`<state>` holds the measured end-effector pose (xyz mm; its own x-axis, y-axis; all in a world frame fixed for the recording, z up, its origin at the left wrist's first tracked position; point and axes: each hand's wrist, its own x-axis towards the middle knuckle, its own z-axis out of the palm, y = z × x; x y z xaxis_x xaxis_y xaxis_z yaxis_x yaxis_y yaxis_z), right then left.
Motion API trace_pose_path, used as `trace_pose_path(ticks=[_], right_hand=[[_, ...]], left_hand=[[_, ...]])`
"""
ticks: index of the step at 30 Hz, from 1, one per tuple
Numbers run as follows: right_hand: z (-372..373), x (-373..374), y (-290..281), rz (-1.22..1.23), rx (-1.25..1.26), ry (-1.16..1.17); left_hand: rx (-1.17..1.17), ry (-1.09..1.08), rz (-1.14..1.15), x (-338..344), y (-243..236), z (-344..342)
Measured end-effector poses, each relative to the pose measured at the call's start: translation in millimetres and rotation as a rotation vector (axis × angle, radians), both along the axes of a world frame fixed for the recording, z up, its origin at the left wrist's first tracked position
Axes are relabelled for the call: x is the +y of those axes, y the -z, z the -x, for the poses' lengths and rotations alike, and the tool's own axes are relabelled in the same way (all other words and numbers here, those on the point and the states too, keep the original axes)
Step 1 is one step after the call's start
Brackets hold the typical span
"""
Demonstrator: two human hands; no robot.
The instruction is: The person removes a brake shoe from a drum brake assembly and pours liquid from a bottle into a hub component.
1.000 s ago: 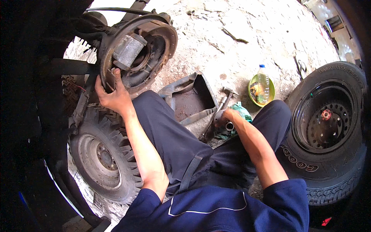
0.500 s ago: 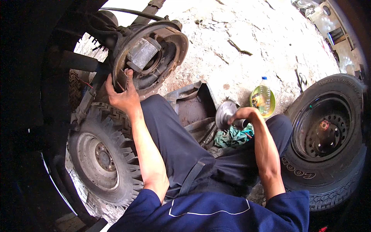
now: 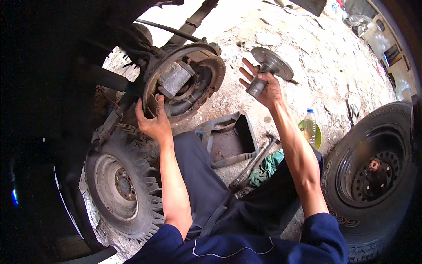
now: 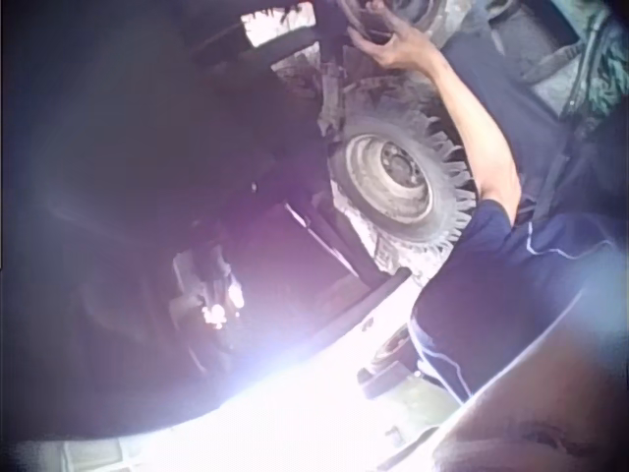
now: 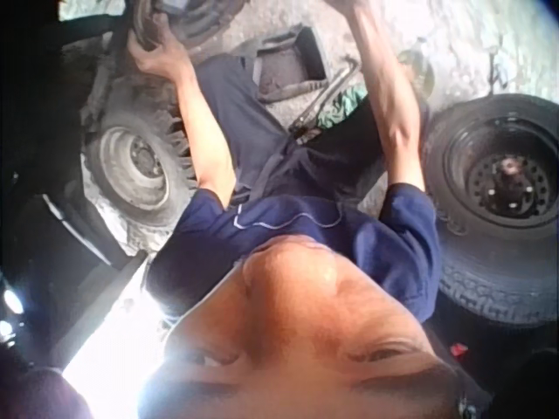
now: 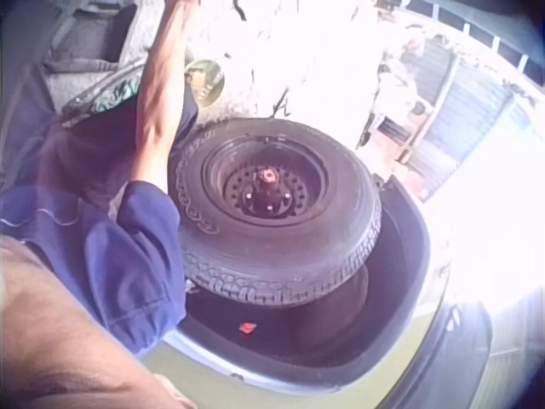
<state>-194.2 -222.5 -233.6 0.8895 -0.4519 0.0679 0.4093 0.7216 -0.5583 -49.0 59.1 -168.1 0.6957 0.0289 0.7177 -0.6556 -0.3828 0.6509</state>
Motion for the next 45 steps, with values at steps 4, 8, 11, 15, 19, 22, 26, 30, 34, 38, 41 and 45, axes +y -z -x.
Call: trace_pose_path(ticks=[4,8,11,15,19,22,26,30,34,38,41,45], right_hand=[[-30.6,-1.1,-2.4,0.066,0.057,-0.011],[-63.1,11.5,3.1,0.034,0.083,-0.038],[-76.1,21.8,6.8,0.131,0.101,-0.031],[-81.2,12.8,13.2,0.013,-0.011,-0.022],[-86.5,20.4,4.3,-0.152,-0.03,0.034],[-85.0,29.3,2.0,-0.151,0.031,0.015],[-71.8,34.2,2.0,-0.127,0.073,-0.003],[-54.0,41.6,-10.6,-0.177,0.12,0.058],[-23.4,56.3,-33.8,-0.15,0.14,0.081],[5.3,63.8,-59.0,-0.095,0.208,0.075],[20.3,70.6,-83.8,-0.118,0.243,0.108],[36.3,78.1,-103.1,-0.131,0.261,0.088]], left_hand=[[-0.011,0.009,0.056,-1.0,8.3,-5.0],[-0.001,0.021,0.053,2.2,11.6,-10.5],[0.001,0.027,0.058,7.3,11.6,-14.4],[-0.017,-0.029,-0.019,-1.5,-0.9,1.8],[-0.026,-0.03,-0.022,0.3,-2.1,-3.3],[-0.012,0.015,-0.012,5.7,-3.6,-9.4],[0.067,0.069,-0.004,7.7,-18.0,5.3],[0.079,0.094,0.017,16.0,-28.3,9.2],[0.105,0.107,-0.026,28.4,-51.0,26.4],[0.166,0.146,-0.056,30.0,-74.7,32.0],[0.254,0.182,-0.038,36.4,-85.4,26.3],[0.32,0.212,-0.083,44.2,-97.2,15.7]])
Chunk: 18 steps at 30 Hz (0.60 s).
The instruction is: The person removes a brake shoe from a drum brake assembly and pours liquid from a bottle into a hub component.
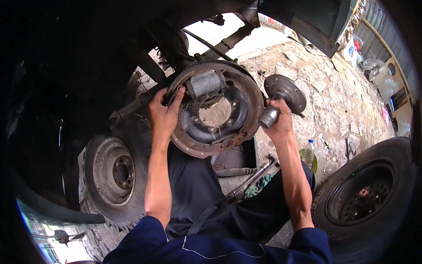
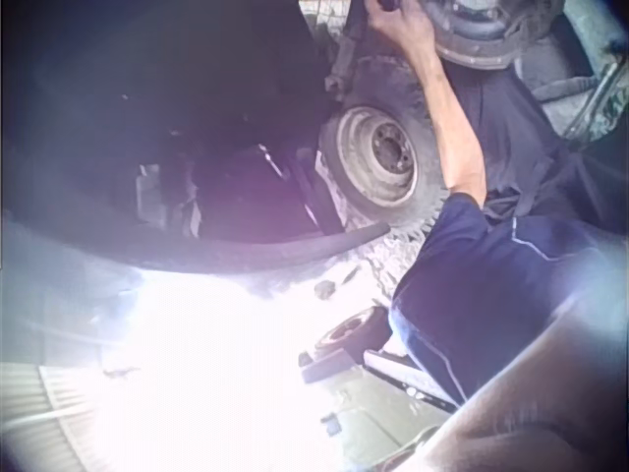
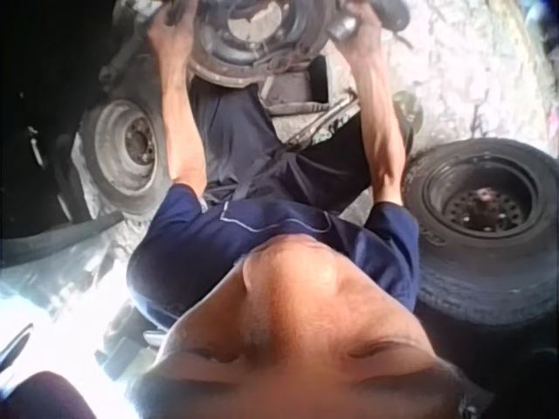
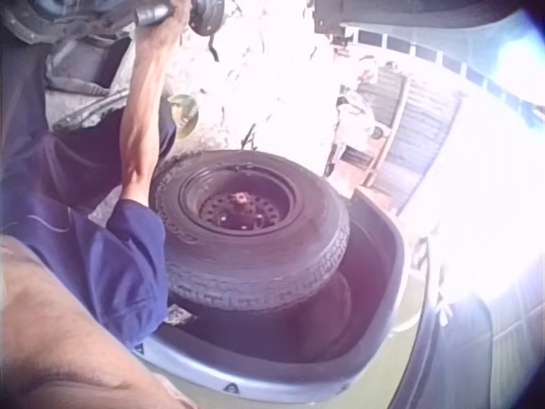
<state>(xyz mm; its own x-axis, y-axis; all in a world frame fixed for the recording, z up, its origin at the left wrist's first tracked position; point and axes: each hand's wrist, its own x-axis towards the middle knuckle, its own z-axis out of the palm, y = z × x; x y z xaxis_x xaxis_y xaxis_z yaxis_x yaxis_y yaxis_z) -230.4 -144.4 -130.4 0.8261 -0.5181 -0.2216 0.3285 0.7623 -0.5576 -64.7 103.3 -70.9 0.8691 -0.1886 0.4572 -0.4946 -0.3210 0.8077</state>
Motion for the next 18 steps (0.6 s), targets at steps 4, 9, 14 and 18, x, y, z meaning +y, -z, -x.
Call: trace_pose_path(ticks=[4,9,14,18], right_hand=[[12.3,17.3,7.3,-0.016,0.13,-0.042],[21.7,41.9,12.9,-0.06,0.222,-0.088],[18.6,46.5,32.9,-0.074,0.237,-0.135],[16.1,45.9,32.0,-0.048,0.254,-0.113]], left_hand=[[0.09,0.049,-0.123,10.2,-17.7,5.9],[0.22,0.081,-0.234,27.4,-26.8,1.6],[0.137,0.113,-0.165,27.8,-15.5,-5.8],[0.166,0.11,-0.274,26.2,-25.9,-11.3]])
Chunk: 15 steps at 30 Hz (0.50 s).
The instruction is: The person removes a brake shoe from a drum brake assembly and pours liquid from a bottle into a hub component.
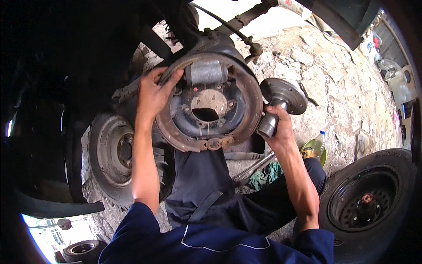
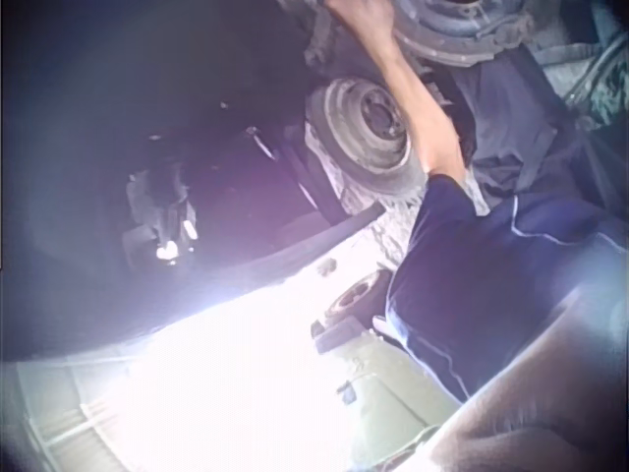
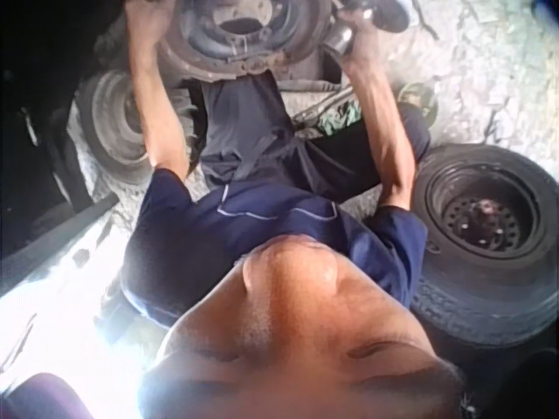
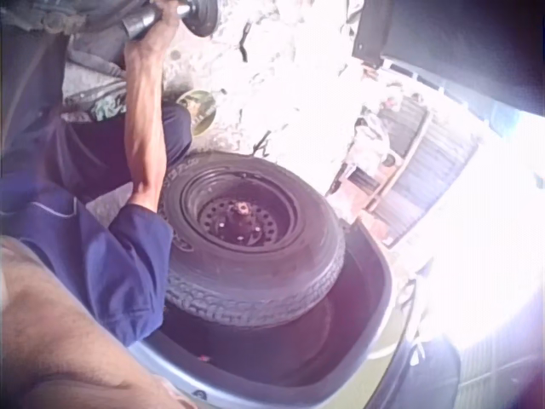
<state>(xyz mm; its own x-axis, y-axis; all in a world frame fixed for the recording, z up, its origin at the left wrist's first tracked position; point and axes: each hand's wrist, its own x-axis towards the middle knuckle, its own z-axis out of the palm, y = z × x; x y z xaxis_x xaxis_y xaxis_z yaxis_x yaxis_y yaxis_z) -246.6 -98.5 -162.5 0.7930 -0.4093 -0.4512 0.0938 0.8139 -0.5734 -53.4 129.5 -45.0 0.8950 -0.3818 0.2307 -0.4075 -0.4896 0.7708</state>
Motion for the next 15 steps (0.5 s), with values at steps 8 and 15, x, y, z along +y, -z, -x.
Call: trace_pose_path(ticks=[8,15], right_hand=[[2.9,5.1,-17.3,0.049,-0.111,0.011],[-1.3,2.3,10.5,-0.03,-0.123,-0.033]], left_hand=[[-0.226,0.05,0.024,-2.5,-19.0,-2.1],[-0.162,0.06,-0.084,6.3,-13.8,-5.0]])
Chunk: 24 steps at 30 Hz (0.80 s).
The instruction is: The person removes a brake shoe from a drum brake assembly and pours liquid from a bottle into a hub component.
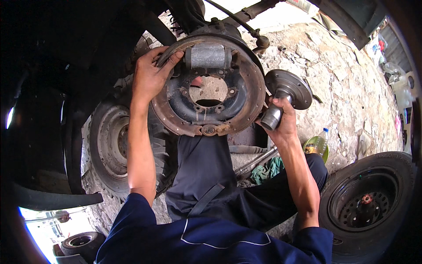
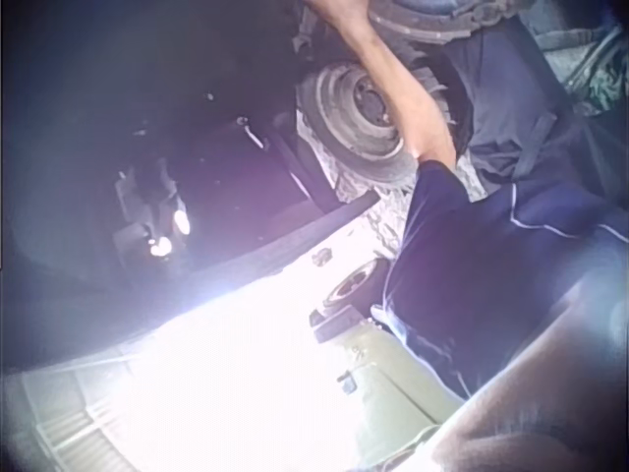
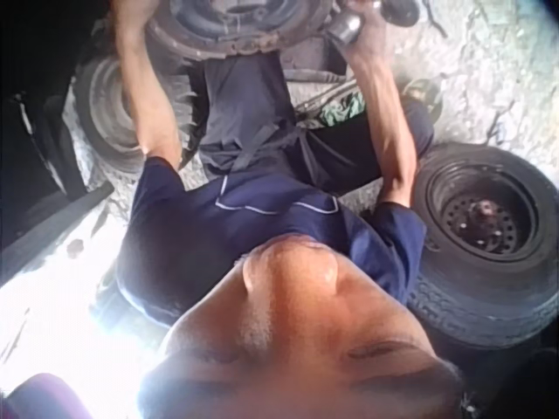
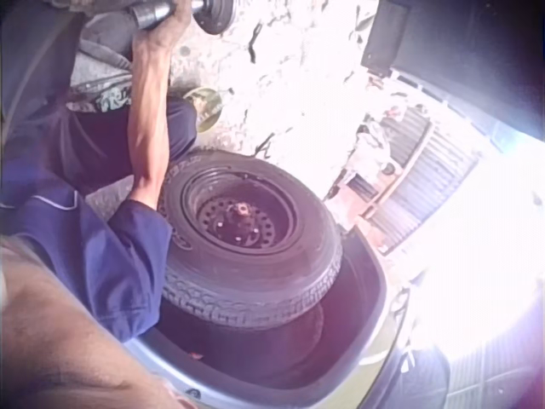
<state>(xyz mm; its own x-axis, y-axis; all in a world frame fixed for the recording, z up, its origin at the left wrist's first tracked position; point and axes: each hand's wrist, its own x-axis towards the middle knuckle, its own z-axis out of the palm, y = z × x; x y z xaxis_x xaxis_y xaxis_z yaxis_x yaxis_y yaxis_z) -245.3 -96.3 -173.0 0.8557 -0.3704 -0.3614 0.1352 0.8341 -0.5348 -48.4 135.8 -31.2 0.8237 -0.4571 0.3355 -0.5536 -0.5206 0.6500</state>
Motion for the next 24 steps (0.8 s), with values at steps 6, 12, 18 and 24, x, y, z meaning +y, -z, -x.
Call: trace_pose_path(ticks=[6,12,18,24], right_hand=[[6.5,3.8,-16.0,0.118,0.065,0.0],[10.8,-1.3,-23.2,0.168,0.006,-0.077],[13.0,-11.9,-12.3,-0.015,0.011,-0.175],[19.5,7.7,-15.9,0.014,0.058,-0.298]], left_hand=[[-0.035,-0.057,0.073,3.8,5.9,9.0],[-0.145,-0.035,0.104,8.0,16.6,-2.2],[-0.241,-0.031,0.092,8.0,18.9,-1.9],[-0.298,-0.062,0.067,37.3,46.2,-31.8]])
